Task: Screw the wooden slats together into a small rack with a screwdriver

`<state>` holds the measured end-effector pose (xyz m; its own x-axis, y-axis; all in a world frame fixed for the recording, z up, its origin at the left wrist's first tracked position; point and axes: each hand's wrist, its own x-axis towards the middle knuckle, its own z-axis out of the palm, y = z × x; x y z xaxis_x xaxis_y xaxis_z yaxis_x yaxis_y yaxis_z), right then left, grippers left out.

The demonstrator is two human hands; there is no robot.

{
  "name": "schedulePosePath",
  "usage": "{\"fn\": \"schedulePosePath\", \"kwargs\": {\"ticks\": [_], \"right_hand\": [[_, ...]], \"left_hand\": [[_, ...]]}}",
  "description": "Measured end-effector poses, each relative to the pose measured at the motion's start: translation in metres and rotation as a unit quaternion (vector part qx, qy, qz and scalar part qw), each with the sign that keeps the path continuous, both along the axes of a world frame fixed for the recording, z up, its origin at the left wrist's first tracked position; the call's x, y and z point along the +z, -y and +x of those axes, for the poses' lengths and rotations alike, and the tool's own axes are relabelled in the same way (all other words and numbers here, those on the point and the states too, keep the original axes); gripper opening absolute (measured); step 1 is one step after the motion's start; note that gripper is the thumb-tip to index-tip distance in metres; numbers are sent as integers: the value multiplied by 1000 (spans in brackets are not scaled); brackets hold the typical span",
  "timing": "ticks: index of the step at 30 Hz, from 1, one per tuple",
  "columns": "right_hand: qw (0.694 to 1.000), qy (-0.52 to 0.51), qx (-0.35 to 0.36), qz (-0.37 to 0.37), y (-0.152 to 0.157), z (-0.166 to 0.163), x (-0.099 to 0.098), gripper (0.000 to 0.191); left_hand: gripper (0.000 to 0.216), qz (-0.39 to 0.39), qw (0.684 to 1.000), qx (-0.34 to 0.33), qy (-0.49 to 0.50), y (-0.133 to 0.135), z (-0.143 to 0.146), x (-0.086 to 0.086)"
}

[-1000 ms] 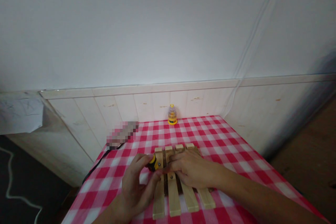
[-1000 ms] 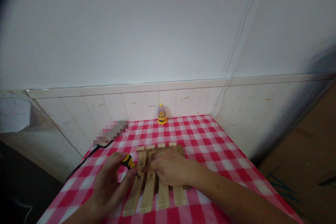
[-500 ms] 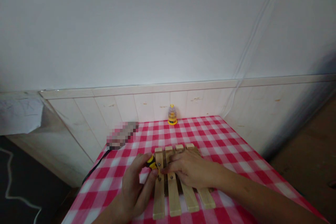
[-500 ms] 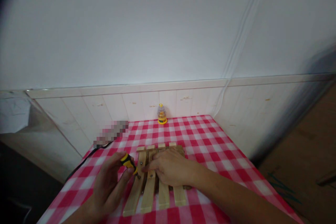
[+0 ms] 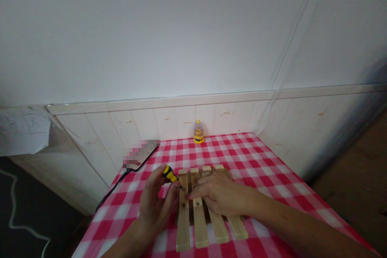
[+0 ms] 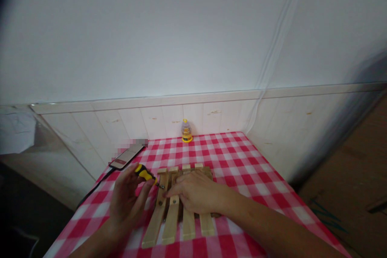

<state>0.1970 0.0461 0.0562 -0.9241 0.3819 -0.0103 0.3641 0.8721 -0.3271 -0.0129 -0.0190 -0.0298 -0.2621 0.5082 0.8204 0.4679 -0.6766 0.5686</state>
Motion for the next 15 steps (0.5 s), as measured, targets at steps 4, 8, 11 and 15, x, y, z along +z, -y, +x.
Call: {"fn": "schedulePosePath", "kwargs": {"ticks": [4,8,11,15], "right_hand": [[1000,-1,15,16,0,1,0,49],[999,-5,21,26,-1,1,0,49],[1000,0,21,21,-1,1,-1,50],[1000,-2,7,10,-1,2,-2,50]], "left_hand": [[54,7,999,19,-26,-3,-2,-1],[54,4,998,40,-40,-5,-2,-2],[53,5,999,36,-40,-5,-2,-4],[54,10,996,47,-70,-6,-6,-7]]}}
